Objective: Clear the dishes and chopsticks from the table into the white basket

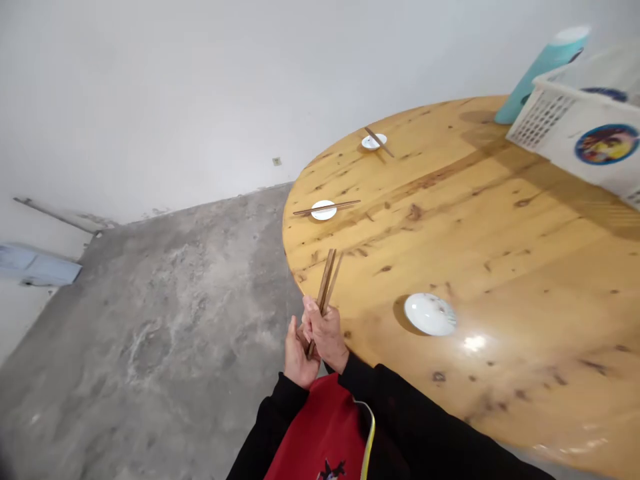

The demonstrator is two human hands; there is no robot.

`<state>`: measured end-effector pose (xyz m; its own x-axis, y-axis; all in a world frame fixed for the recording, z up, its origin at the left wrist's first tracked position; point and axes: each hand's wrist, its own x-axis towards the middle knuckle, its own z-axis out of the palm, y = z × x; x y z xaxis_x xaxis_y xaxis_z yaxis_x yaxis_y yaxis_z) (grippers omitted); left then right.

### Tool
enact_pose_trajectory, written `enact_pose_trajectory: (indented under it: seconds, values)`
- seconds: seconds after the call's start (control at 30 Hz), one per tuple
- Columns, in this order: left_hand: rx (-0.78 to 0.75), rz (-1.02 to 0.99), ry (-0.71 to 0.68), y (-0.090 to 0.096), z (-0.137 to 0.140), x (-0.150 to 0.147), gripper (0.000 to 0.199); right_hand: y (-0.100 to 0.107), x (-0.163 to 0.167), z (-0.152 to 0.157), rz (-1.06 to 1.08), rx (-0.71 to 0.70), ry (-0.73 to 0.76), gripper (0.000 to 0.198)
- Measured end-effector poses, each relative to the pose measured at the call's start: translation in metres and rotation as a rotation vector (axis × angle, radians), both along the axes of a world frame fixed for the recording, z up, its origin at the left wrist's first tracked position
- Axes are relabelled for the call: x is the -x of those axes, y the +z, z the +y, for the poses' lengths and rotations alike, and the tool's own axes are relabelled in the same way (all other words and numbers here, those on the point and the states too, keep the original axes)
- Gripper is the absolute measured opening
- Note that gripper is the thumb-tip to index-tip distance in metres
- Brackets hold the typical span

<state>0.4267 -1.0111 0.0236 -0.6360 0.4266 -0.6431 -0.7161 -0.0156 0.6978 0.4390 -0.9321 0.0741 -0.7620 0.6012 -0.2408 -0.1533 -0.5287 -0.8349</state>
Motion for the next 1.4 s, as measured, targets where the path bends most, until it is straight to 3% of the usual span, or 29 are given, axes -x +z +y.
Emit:
enact_pose_trajectory:
  seconds: [0.1, 0.2, 0.3, 0.4, 0.57, 0.77, 0.93, 1.1, 1.17, 1.23, 1.3, 1.4]
  values:
    - [0.133, 0.040, -0.087, 0.000, 0.003, 0.052, 0.070, -0.005, 0.046, 0.000, -0.019, 0.064, 0.004, 0.067]
    - [0.167, 0.162, -0.157, 0.000, 0.013, 0.104, 0.060, -0.006, 0.083, 0.019, -0.063, 0.127, -0.093, 0.067]
    - [0.263, 0.527, -0.305, 0.000, 0.031, 0.159, 0.039, -0.008, 0.100, 0.045, -0.119, 0.187, -0.240, 0.064]
    - [0.499, 0.940, -0.515, 0.002, 0.058, 0.222, 0.024, -0.009, 0.102, 0.064, -0.160, 0.206, -0.337, 0.065]
    - [0.776, 1.447, -0.788, 0.009, 0.129, 0.317, 0.035, -0.011, 0.097, 0.069, -0.233, 0.189, -0.469, 0.066]
    - [0.976, 1.707, -1.110, -0.005, 0.200, 0.366, 0.042, -0.014, 0.113, 0.050, -0.271, 0.214, -0.736, 0.064]
    - [0.883, 1.696, -1.309, -0.015, 0.223, 0.387, 0.030, -0.017, 0.147, 0.027, -0.297, 0.250, -0.897, 0.066]
    - [0.721, 1.677, -1.346, -0.007, 0.199, 0.391, 0.029, -0.020, 0.190, 0.029, -0.197, 0.353, -0.901, 0.059]
    - [0.623, 1.645, -1.397, -0.007, 0.172, 0.387, 0.028, -0.021, 0.209, 0.038, -0.163, 0.356, -0.934, 0.058]
    - [0.405, 1.555, -1.446, -0.009, 0.140, 0.382, 0.028, -0.022, 0.231, 0.050, -0.152, 0.337, -0.976, 0.056]
    - [0.255, 1.533, -1.409, -0.011, 0.110, 0.381, 0.025, -0.022, 0.254, 0.059, -0.154, 0.296, -0.989, 0.054]
    - [0.187, 1.524, -1.437, -0.004, 0.077, 0.390, 0.023, -0.019, 0.292, 0.064, -0.205, 0.201, -0.953, 0.047]
